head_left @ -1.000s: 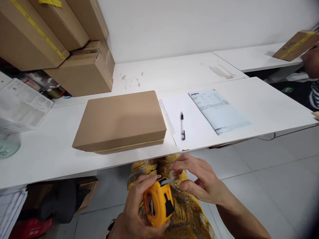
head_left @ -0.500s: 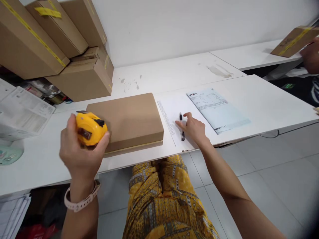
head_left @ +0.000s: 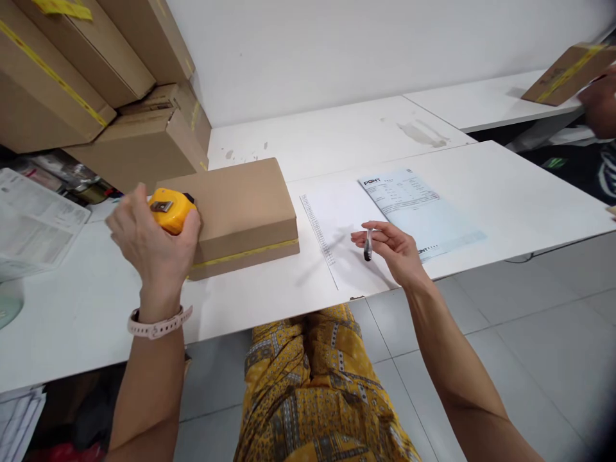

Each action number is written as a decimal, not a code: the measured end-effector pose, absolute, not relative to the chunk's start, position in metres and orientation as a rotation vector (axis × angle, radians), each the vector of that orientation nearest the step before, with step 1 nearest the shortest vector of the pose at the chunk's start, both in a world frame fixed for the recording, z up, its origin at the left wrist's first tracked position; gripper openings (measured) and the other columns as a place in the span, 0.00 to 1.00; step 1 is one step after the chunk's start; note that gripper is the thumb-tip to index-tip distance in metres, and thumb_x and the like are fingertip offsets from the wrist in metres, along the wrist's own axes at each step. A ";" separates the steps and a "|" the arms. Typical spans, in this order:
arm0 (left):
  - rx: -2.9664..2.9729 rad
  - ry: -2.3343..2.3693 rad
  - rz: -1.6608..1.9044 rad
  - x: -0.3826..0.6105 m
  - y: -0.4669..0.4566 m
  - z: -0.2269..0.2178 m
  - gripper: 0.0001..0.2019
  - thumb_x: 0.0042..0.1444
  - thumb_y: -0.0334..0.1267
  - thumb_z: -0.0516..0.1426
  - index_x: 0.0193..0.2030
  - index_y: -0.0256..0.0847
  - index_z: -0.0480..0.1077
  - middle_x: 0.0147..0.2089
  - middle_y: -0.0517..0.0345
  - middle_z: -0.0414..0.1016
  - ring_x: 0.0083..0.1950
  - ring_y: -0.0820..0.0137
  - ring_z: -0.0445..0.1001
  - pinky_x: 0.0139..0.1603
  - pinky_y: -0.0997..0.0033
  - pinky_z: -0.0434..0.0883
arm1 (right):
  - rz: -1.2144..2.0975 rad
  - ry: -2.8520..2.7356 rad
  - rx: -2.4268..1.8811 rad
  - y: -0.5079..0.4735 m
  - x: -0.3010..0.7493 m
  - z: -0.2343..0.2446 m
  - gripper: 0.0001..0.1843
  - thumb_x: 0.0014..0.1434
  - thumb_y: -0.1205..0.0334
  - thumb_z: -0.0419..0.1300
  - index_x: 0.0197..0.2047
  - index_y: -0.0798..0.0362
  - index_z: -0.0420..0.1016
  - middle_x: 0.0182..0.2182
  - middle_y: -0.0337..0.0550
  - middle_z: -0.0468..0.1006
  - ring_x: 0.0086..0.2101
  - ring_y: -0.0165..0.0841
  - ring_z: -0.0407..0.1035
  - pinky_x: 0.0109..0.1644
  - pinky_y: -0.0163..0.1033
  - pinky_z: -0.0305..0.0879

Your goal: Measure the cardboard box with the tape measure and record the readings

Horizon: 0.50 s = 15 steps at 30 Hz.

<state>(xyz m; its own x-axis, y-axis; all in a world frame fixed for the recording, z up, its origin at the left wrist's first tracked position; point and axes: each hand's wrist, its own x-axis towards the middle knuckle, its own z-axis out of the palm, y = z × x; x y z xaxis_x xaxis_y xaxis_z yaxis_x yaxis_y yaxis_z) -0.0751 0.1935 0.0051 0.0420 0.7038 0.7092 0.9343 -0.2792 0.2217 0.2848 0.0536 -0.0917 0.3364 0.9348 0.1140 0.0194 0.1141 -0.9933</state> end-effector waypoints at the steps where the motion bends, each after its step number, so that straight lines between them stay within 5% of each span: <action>1: -2.015 -1.519 -1.135 -0.068 0.186 0.004 0.38 0.55 0.48 0.65 0.68 0.28 0.62 0.68 0.33 0.65 0.68 0.39 0.63 0.64 0.30 0.62 | 0.846 -0.988 -1.268 0.051 0.283 -0.091 0.19 0.55 0.52 0.68 0.48 0.49 0.76 0.38 0.45 0.85 0.42 0.40 0.79 0.51 0.50 0.73; 3: -2.066 -1.185 -1.246 -0.045 0.161 -0.006 0.35 0.55 0.40 0.65 0.66 0.25 0.64 0.68 0.32 0.66 0.69 0.42 0.64 0.67 0.34 0.61 | 0.772 -0.952 -1.298 0.049 0.278 -0.093 0.20 0.52 0.48 0.71 0.42 0.48 0.74 0.32 0.42 0.83 0.36 0.37 0.78 0.46 0.48 0.74; 5: -2.327 -0.817 -1.419 -0.014 0.128 -0.028 0.22 0.57 0.32 0.61 0.59 0.31 0.71 0.55 0.41 0.77 0.60 0.52 0.75 0.62 0.46 0.70 | 0.697 -0.921 -1.337 0.052 0.271 -0.098 0.19 0.55 0.43 0.69 0.35 0.48 0.70 0.25 0.37 0.78 0.28 0.33 0.73 0.40 0.43 0.72; 8: -2.911 -0.357 -1.059 0.032 0.083 -0.072 0.20 0.62 0.35 0.56 0.60 0.31 0.69 0.56 0.41 0.79 0.61 0.55 0.75 0.62 0.52 0.72 | 0.743 -0.908 -1.328 0.058 0.260 -0.105 0.23 0.64 0.36 0.56 0.36 0.48 0.70 0.19 0.33 0.70 0.23 0.30 0.66 0.36 0.40 0.69; 12: -3.079 -0.306 -0.438 0.059 0.060 -0.118 0.32 0.64 0.45 0.55 0.65 0.16 0.62 0.68 0.24 0.66 0.72 0.42 0.62 0.70 0.47 0.64 | 1.037 -0.938 -1.227 0.062 0.247 -0.110 0.29 0.63 0.33 0.56 0.50 0.50 0.75 0.32 0.42 0.80 0.35 0.34 0.75 0.45 0.43 0.71; 15: -2.997 -0.271 -0.234 0.058 0.063 -0.127 0.30 0.66 0.37 0.53 0.68 0.14 0.58 0.70 0.23 0.62 0.73 0.42 0.61 0.72 0.46 0.60 | 1.059 -0.937 -1.303 0.062 0.240 -0.111 0.25 0.54 0.37 0.67 0.40 0.51 0.79 0.33 0.43 0.80 0.34 0.34 0.73 0.41 0.41 0.70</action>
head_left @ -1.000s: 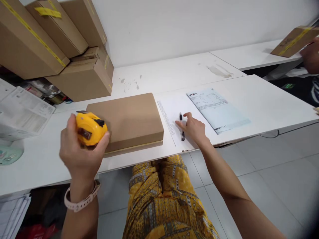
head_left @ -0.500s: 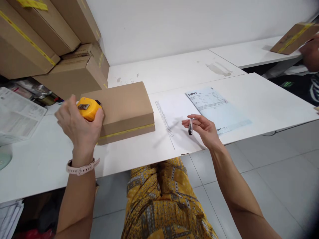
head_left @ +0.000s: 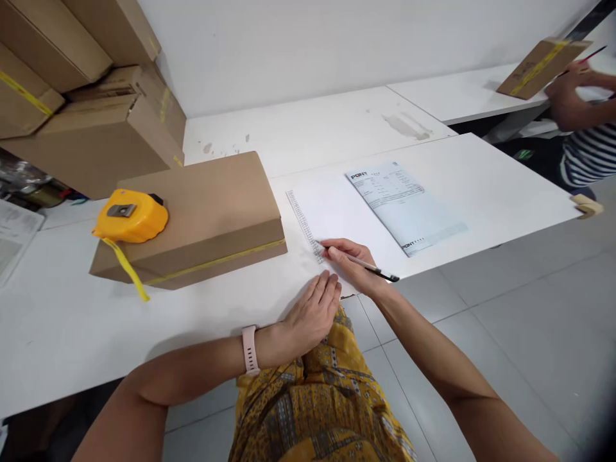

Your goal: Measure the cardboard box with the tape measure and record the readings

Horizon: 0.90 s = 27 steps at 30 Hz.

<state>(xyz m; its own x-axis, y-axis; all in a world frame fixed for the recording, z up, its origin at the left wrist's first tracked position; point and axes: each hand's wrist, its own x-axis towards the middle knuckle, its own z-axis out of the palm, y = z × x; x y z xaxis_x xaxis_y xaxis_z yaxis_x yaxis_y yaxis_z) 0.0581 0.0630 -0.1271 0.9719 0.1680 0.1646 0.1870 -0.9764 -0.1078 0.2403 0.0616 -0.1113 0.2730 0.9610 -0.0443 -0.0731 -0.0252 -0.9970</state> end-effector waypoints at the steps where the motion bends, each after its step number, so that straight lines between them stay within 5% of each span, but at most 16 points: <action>1: -2.974 -0.252 -0.212 0.057 0.065 -0.127 0.28 0.66 0.34 0.52 0.68 0.15 0.58 0.70 0.24 0.62 0.73 0.43 0.62 0.72 0.47 0.60 | 1.033 -0.937 -1.340 0.061 0.239 -0.112 0.23 0.53 0.38 0.68 0.34 0.52 0.77 0.29 0.40 0.78 0.31 0.32 0.70 0.37 0.39 0.68; 4: -2.928 -0.237 -0.214 0.057 0.069 -0.123 0.24 0.67 0.29 0.49 0.68 0.17 0.61 0.67 0.26 0.67 0.70 0.45 0.66 0.70 0.47 0.64 | 0.991 -0.956 -1.381 0.062 0.236 -0.114 0.23 0.56 0.40 0.67 0.28 0.51 0.70 0.21 0.33 0.68 0.23 0.27 0.59 0.27 0.36 0.58; 8: -2.885 -0.278 -0.283 0.060 0.068 -0.124 0.22 0.68 0.29 0.49 0.65 0.21 0.64 0.65 0.27 0.70 0.68 0.47 0.69 0.69 0.48 0.66 | 1.029 -0.968 -1.368 0.064 0.237 -0.114 0.20 0.53 0.45 0.71 0.35 0.51 0.71 0.24 0.33 0.71 0.25 0.27 0.61 0.29 0.35 0.58; 15: -2.826 -0.315 -0.367 0.062 0.065 -0.130 0.19 0.67 0.31 0.53 0.61 0.21 0.67 0.61 0.23 0.73 0.65 0.47 0.73 0.67 0.49 0.66 | 0.841 -0.965 -1.483 0.064 0.236 -0.117 0.22 0.55 0.46 0.69 0.24 0.50 0.64 0.20 0.32 0.65 0.22 0.26 0.55 0.26 0.35 0.53; 22: -2.682 -0.330 -0.367 0.062 0.064 -0.132 0.20 0.67 0.33 0.52 0.61 0.21 0.68 0.57 0.27 0.76 0.62 0.50 0.75 0.66 0.51 0.66 | 0.908 -1.056 -1.413 0.063 0.237 -0.130 0.19 0.55 0.46 0.70 0.38 0.50 0.71 0.29 0.37 0.75 0.27 0.29 0.65 0.30 0.36 0.62; 27: -2.660 -0.329 -0.373 0.063 0.065 -0.131 0.19 0.66 0.32 0.52 0.59 0.21 0.71 0.56 0.29 0.77 0.60 0.49 0.76 0.63 0.51 0.69 | 0.916 -1.080 -1.505 0.061 0.234 -0.129 0.18 0.61 0.48 0.62 0.30 0.48 0.62 0.18 0.29 0.59 0.20 0.26 0.54 0.23 0.34 0.51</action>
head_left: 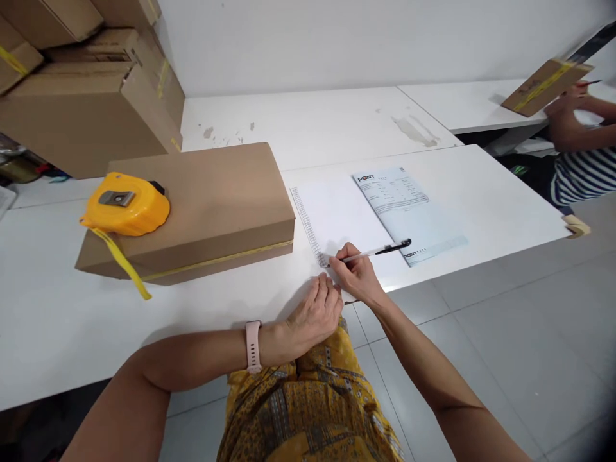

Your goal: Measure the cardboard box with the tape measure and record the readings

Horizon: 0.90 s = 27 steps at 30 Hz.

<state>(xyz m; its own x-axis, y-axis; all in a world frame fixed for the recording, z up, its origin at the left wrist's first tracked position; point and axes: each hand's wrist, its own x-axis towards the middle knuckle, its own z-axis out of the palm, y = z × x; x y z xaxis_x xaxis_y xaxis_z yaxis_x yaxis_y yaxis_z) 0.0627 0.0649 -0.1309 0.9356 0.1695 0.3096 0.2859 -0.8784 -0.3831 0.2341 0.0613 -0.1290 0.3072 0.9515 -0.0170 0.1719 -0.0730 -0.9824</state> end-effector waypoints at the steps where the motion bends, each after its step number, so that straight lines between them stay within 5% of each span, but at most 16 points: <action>1: -2.658 -0.328 -0.380 0.063 0.065 -0.131 0.19 0.66 0.32 0.52 0.59 0.21 0.71 0.56 0.29 0.78 0.60 0.49 0.77 0.63 0.51 0.69 | 0.892 -1.113 -1.524 0.061 0.234 -0.128 0.17 0.62 0.50 0.62 0.29 0.48 0.61 0.18 0.29 0.58 0.20 0.25 0.52 0.23 0.34 0.50; 27: -2.665 -0.340 -0.449 0.064 0.065 -0.131 0.18 0.66 0.31 0.52 0.57 0.21 0.72 0.54 0.30 0.79 0.58 0.50 0.78 0.61 0.52 0.71 | 0.837 -1.257 -1.546 0.061 0.234 -0.127 0.14 0.62 0.54 0.60 0.30 0.48 0.61 0.18 0.29 0.57 0.20 0.26 0.53 0.22 0.34 0.50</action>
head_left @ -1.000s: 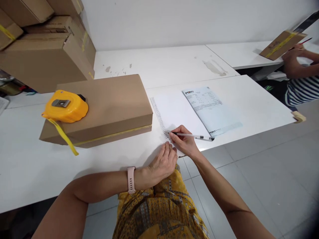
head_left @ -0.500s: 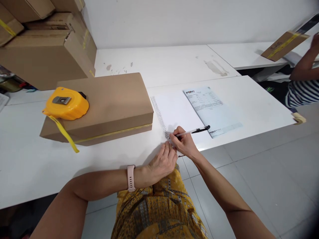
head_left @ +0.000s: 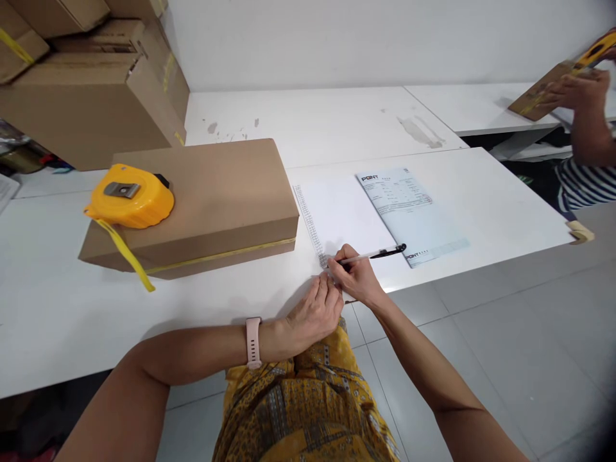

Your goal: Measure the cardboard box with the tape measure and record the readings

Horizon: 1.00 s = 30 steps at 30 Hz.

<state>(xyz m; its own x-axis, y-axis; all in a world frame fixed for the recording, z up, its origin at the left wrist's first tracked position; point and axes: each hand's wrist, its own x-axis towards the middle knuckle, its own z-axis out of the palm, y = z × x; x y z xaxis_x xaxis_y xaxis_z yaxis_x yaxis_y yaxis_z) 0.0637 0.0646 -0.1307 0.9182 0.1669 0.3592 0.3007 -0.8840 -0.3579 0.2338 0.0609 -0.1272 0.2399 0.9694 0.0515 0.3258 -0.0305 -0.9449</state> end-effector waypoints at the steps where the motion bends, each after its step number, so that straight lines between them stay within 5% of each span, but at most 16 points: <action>1: -2.661 -0.343 -0.453 0.064 0.064 -0.131 0.18 0.66 0.31 0.52 0.57 0.21 0.72 0.54 0.30 0.79 0.58 0.51 0.78 0.61 0.53 0.71 | 0.844 -1.256 -1.548 0.061 0.234 -0.127 0.14 0.62 0.54 0.60 0.30 0.48 0.61 0.18 0.29 0.57 0.20 0.26 0.53 0.22 0.34 0.50; 30: -2.654 -0.338 -0.431 0.063 0.064 -0.132 0.19 0.66 0.31 0.52 0.58 0.21 0.72 0.54 0.32 0.79 0.58 0.50 0.78 0.61 0.52 0.72 | 0.789 -1.260 -1.564 0.061 0.236 -0.129 0.14 0.62 0.54 0.59 0.28 0.48 0.61 0.19 0.29 0.56 0.21 0.26 0.52 0.25 0.35 0.49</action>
